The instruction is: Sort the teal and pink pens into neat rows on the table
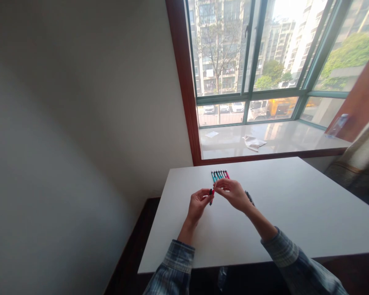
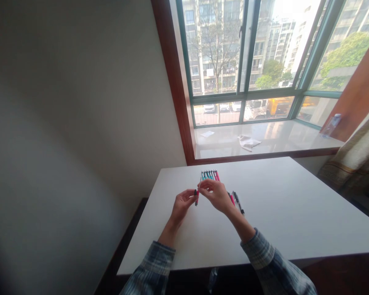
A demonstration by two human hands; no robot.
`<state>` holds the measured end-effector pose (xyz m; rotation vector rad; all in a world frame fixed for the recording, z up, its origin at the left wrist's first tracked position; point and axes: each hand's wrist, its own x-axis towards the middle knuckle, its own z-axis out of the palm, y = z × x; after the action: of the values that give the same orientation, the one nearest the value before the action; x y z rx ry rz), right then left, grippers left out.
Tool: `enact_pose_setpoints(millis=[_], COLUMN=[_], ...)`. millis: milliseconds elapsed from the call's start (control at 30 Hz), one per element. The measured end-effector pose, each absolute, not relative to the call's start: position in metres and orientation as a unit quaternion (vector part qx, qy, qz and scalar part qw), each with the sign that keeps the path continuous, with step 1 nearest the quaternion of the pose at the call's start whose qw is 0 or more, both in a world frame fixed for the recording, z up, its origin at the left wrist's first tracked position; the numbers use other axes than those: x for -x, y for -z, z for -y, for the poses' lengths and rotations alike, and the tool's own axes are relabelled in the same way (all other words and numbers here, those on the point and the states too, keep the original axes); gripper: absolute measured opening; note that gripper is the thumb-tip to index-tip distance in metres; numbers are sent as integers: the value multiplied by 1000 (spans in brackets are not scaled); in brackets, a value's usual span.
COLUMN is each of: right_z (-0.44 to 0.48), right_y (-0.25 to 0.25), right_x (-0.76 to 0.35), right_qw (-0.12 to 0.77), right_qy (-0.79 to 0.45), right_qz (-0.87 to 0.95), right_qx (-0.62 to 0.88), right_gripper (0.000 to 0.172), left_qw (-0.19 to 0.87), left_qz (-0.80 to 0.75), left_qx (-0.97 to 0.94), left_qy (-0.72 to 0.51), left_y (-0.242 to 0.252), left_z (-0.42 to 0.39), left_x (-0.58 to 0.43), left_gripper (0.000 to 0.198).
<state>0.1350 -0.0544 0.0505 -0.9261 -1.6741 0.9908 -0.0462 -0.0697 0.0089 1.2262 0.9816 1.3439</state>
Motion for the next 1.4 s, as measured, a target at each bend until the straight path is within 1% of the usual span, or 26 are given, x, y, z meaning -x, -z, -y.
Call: enact_pose_setpoints(millis=[67,167,200,267,333,400,500,567,667,733,833,933,967,1033,1133,1400], right_z=[53,45,42,36,31,28,23,20,16,14,11,10,9,8,8,9], right_y=[-46,-38,-35,-28,-19,-10,2,5,3,0,-2,2,4,8,11,10], right_x=[-142,-164,-173,-190,-202,-209,-210,-207,-201,-196,-187,-179,-177,-174,-173,-169], right_qw=[452,436,412,339,273,230,202,203,223,262,374,480,507,546,578,602], right_qy=[-359,-231,-193,-145,-123,-117,-125,-133,-150,-181,-304,-464,-504,-555,-586,-581], right_qz=[712,741,759,802,832,852,865,866,867,855,774,636,588,507,444,429], right_qx=[400,456,465,471,467,456,441,437,419,411,410,386,378,369,354,341], right_gripper=[24,18,15,16,17,20,15,13,13,14,15,31,34,34,32,38], left_qw=[518,537,544,554,553,545,541,538,521,506,501,515,518,516,504,502], left_qz=[-406,-388,-378,-360,-350,-348,-347,-353,-383,-414,-452,-463,-465,-471,-481,-485], left_qx=[-501,-447,-423,-394,-406,-433,-454,-459,-478,-495,-512,-517,-519,-530,-555,-570], left_qy=[-562,-601,-618,-639,-638,-628,-617,-612,-594,-572,-532,-502,-495,-481,-455,-433], left_y=[-8,-7,-7,-8,-9,-9,-8,-6,-1,2,4,5,5,6,8,8], left_z=[69,69,68,67,67,67,67,66,64,63,62,62,62,62,61,61], left_x=[47,51,52,53,52,51,51,51,51,50,49,48,47,47,47,46], left_gripper=[34,34,34,33,31,30,27,26,26,27,31,34,34,34,34,32])
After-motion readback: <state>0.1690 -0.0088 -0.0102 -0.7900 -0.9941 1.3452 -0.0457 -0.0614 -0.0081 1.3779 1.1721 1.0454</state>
